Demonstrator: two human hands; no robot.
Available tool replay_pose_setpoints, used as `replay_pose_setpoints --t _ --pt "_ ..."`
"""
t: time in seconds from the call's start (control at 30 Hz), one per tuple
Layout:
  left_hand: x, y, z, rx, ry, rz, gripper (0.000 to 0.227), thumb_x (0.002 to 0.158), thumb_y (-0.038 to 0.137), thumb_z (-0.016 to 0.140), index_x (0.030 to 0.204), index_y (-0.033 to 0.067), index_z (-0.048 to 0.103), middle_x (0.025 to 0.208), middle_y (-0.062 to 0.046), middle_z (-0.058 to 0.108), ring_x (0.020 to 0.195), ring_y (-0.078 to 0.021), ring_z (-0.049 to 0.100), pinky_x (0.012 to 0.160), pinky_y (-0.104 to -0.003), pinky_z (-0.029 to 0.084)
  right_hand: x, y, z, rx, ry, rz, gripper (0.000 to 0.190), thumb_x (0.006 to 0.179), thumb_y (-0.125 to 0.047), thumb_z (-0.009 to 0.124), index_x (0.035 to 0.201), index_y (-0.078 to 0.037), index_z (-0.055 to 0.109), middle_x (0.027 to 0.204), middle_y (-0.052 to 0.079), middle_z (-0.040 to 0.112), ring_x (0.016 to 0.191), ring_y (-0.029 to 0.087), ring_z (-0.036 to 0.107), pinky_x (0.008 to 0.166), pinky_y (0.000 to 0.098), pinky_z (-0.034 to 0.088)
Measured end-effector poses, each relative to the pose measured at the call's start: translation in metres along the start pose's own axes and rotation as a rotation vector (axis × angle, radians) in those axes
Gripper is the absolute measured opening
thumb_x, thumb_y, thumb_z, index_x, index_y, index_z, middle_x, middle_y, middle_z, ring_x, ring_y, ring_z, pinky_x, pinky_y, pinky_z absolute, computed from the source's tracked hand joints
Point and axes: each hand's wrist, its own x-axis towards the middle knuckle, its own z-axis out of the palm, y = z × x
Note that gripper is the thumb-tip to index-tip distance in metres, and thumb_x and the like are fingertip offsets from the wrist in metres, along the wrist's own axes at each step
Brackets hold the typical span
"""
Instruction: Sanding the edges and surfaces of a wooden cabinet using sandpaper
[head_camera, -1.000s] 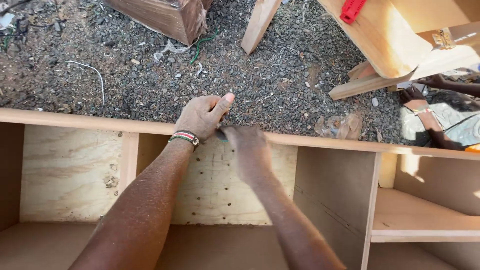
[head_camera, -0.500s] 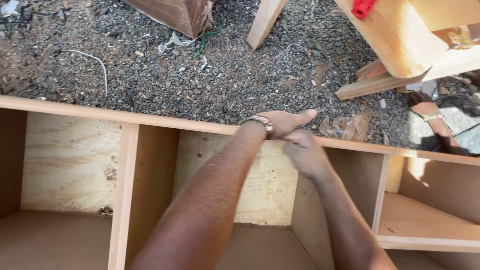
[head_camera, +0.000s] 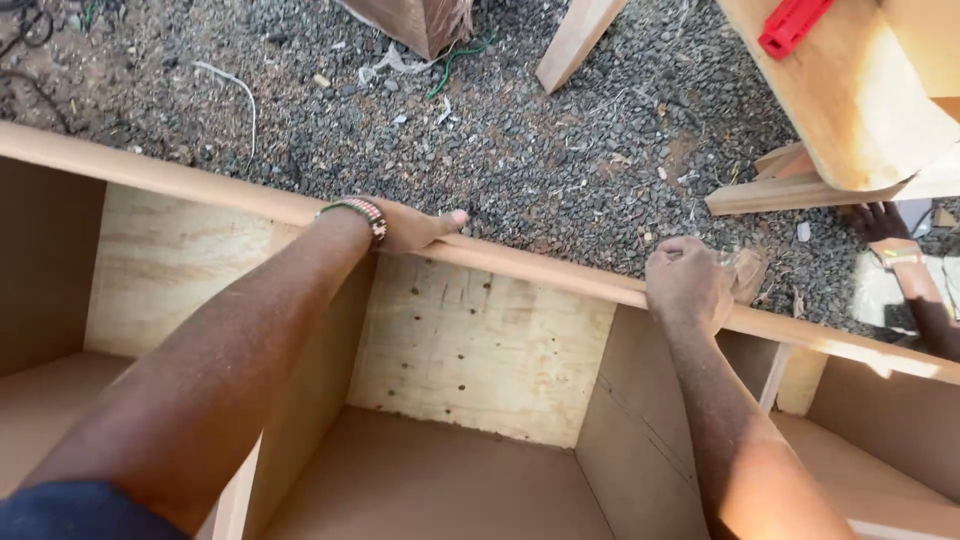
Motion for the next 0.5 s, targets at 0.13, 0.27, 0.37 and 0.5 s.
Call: replay_pose_setpoints --t 0.13,0.27,0.37,0.5 --pt "0.053 0.125 0.049 0.004 0.043 0.148 0.124 0.102 0.103 0.013 0.186 0.0172 0.045 0.188 -0.014 0.050 0.178 -0.0326 0.042 0.148 -0.055 0.025 0.004 -0.001 -0.004 0.040 -0.045 0.055 0.037 0.104 -0.045 0.066 0.134 -0.037 0.087 0.128 0.006 0.090 0.136 0.037 0.079 0.115 0.0560 0.060" --pt "0.075 0.265 0.081 0.030 0.135 0.447 0.123 0.096 0.099 0.000 0.181 0.0248 0.049 0.174 -0.017 0.066 0.169 -0.0385 0.056 0.137 -0.067 0.037 0.008 -0.001 -0.008 0.073 -0.021 -0.011 0.039 0.107 -0.040 0.063 0.133 -0.027 0.089 0.131 0.016 0.090 0.138 0.045 0.078 0.118 0.0603 0.060" --pt "0.016 0.200 0.060 0.030 0.111 0.493 0.118 0.097 0.094 -0.002 0.180 0.0301 0.052 0.176 -0.015 0.067 0.170 -0.0400 0.056 0.140 -0.068 0.036 0.011 0.009 0.005 0.011 -0.050 0.003 0.041 0.107 -0.044 0.062 0.134 -0.032 0.090 0.135 0.011 0.090 0.140 0.041 0.078 0.118 0.0589 0.060" --pt "-0.023 0.061 0.022 0.017 0.122 0.208 0.089 0.115 0.083 0.019 0.154 0.0308 0.079 0.165 -0.011 0.076 0.165 -0.0384 0.061 0.141 -0.066 0.037 0.016 0.013 0.006 0.020 -0.082 -0.009 0.045 0.104 -0.046 0.065 0.140 -0.031 0.088 0.132 0.010 0.089 0.137 0.042 0.078 0.112 0.0611 0.062"
